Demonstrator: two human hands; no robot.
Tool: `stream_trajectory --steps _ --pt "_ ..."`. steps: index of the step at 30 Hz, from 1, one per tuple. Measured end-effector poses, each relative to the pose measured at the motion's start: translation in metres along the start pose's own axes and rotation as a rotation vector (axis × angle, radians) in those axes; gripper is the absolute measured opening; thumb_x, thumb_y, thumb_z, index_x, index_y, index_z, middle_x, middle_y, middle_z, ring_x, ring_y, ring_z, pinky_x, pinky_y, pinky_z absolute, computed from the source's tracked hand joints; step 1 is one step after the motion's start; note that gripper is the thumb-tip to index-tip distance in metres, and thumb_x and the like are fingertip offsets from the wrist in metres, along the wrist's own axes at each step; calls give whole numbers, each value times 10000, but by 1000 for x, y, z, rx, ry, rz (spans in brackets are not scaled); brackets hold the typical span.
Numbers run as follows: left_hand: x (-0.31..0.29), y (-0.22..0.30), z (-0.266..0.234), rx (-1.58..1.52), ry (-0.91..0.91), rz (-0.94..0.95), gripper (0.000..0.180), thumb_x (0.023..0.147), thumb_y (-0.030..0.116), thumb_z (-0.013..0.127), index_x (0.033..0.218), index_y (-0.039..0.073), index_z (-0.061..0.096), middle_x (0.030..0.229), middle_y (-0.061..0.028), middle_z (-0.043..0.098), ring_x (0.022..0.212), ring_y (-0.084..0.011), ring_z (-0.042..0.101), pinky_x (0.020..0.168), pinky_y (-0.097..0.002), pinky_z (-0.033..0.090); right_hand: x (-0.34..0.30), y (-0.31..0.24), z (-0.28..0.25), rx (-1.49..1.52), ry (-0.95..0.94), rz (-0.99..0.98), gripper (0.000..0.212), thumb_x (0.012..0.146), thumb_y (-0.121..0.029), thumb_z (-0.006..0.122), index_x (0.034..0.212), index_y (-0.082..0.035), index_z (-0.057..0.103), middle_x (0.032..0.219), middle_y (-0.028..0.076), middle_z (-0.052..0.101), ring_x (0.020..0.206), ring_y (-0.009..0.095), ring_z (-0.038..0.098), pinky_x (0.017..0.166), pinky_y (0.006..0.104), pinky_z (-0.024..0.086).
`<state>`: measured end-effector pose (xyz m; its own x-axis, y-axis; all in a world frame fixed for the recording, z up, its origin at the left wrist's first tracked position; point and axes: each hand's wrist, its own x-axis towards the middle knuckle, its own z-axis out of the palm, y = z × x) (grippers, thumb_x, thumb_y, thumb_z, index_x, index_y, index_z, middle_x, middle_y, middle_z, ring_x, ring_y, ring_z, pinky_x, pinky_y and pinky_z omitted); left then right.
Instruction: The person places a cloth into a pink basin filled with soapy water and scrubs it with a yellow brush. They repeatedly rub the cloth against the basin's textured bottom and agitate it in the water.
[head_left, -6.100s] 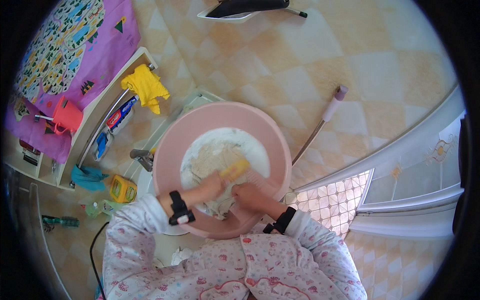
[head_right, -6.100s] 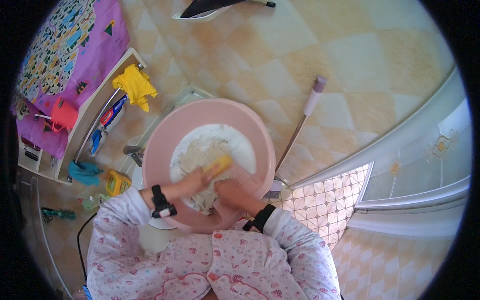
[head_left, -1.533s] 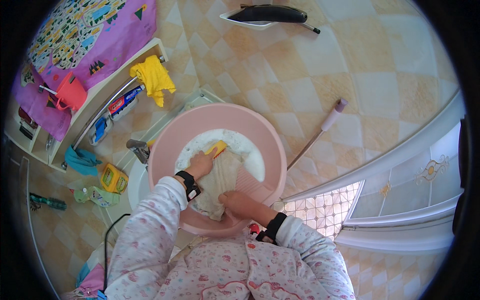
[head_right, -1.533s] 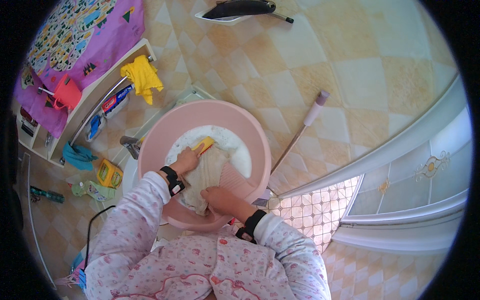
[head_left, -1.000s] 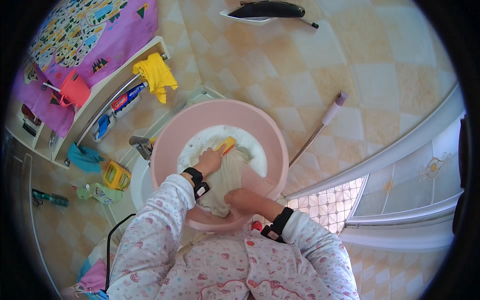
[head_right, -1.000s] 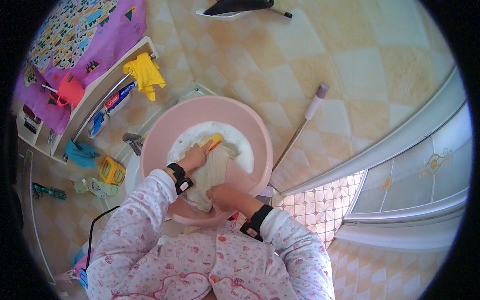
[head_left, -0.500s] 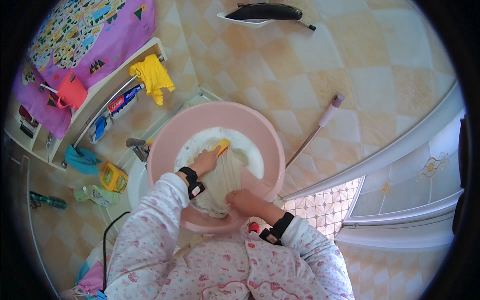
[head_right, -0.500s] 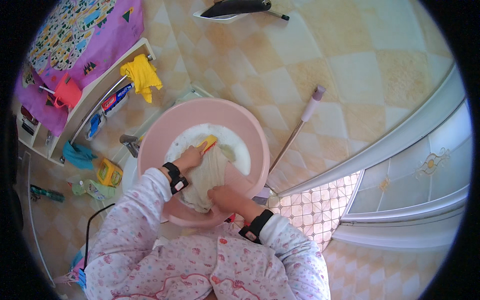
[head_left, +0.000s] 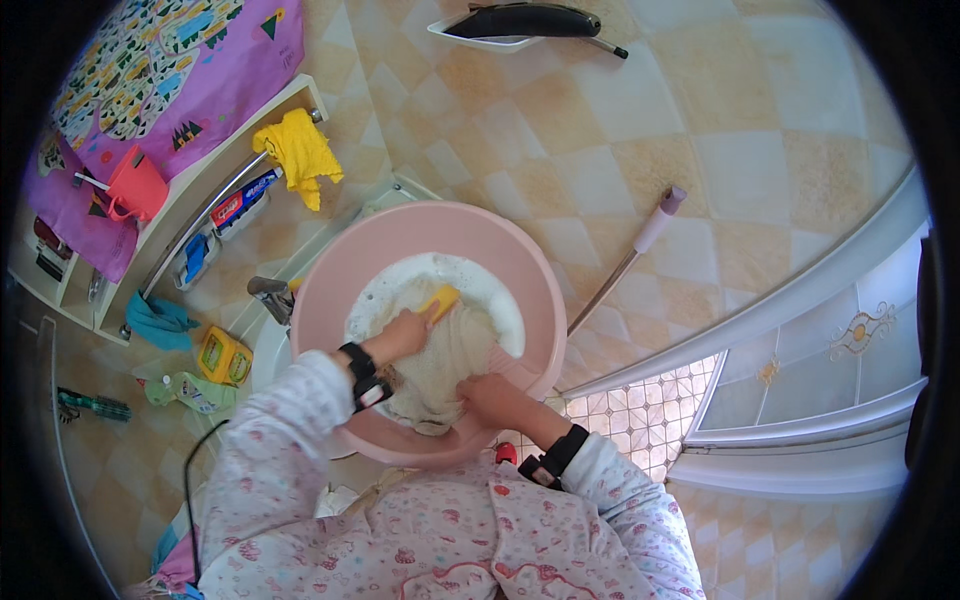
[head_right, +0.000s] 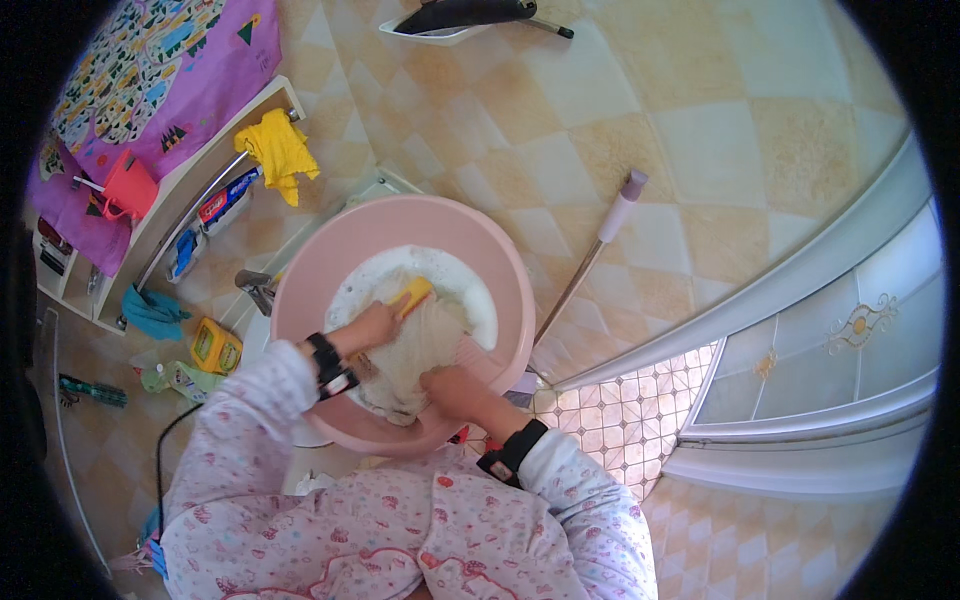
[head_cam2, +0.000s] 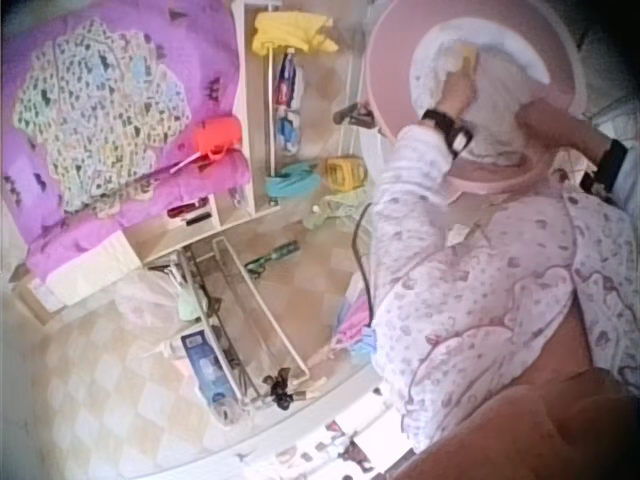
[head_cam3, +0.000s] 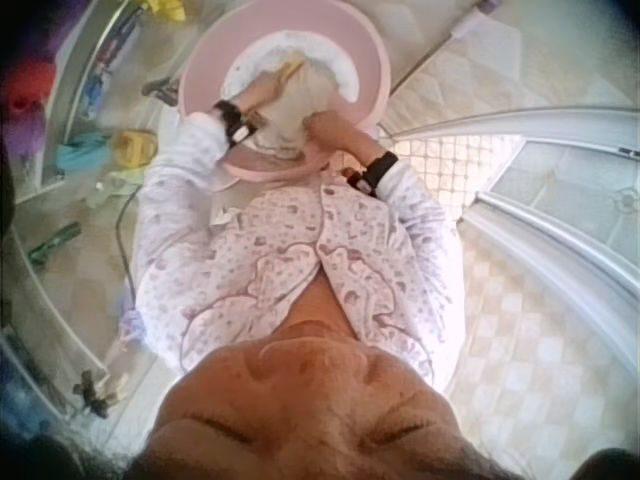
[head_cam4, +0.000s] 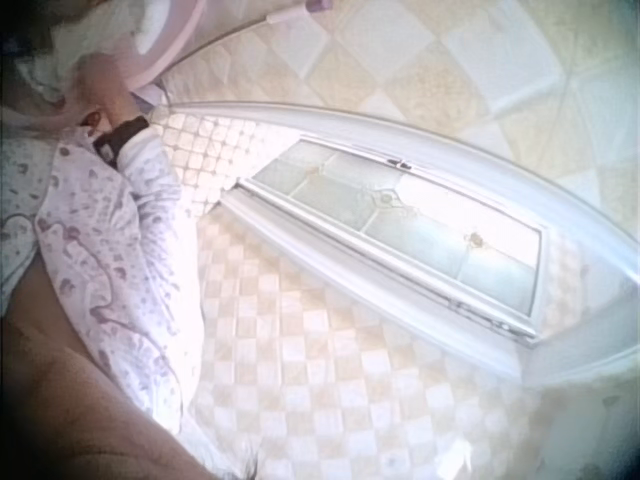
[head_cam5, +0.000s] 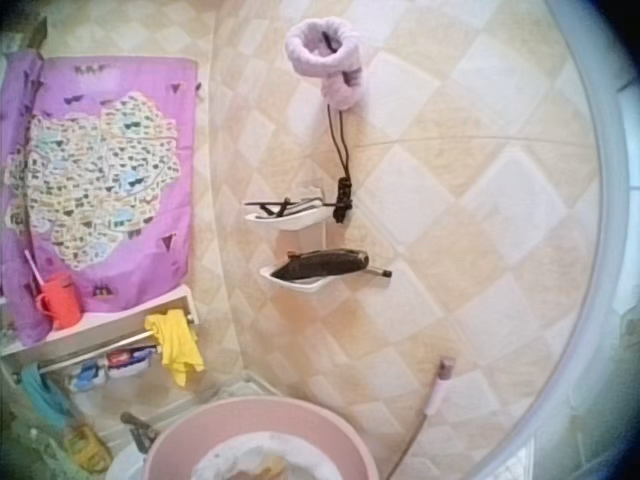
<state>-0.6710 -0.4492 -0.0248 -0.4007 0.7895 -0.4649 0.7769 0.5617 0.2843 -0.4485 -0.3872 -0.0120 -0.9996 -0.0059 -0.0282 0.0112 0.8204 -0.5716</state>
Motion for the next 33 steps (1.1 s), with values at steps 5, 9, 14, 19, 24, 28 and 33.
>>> stream_trajectory --steps 5,9,14,19,24,28,33 --pt "-83 0 27 -51 -111 244 490 908 242 425 1385 296 324 1054 -241 507 906 -413 551 739 -512 443 8 7 1 130 -27 58 114 725 -97 590 826 -45 592 828 149 606 813 328 595 724 407 464" --pt "-21 -2 21 70 211 92 513 918 249 436 1406 277 281 999 -237 497 823 -410 552 711 -465 462 4 2 3 177 56 -23 111 716 -76 574 816 -38 603 830 170 621 817 354 600 719 418 467" --pt "-4 6 24 -100 33 57 500 912 228 416 1396 294 305 1061 -235 510 906 -399 548 768 -492 434 -4 2 -9 149 1 32 88 726 -82 561 780 -20 594 772 178 609 788 362 596 705 427 459" --pt "-53 -23 42 15 182 219 494 914 261 430 1392 254 307 976 -287 515 832 -410 575 736 -475 468 -6 -5 -25 185 -121 -2 89 724 -101 564 775 -42 607 767 170 613 765 356 594 683 413 461" --pt "3 -54 16 -66 210 -273 623 864 184 473 1430 201 213 1025 -284 512 843 -412 574 716 -475 479 -9 -6 -35 128 -237 49 102 721 -127 592 792 -61 624 760 153 609 751 341 591 691 398 464" --pt "-27 -29 33 -32 20 1 644 861 166 464 1441 219 188 979 -285 495 818 -415 565 724 -428 481 8 10 -27 97 147 -40 131 704 -156 639 794 -62 632 826 142 590 857 328 561 748 391 461" --pt "-85 -15 36 -98 31 63 645 865 161 457 1442 260 187 976 -264 469 806 -415 557 742 -412 474 39 29 1 -61 108 13 183 699 -159 653 847 -58 616 896 135 552 932 321 510 788 389 445"
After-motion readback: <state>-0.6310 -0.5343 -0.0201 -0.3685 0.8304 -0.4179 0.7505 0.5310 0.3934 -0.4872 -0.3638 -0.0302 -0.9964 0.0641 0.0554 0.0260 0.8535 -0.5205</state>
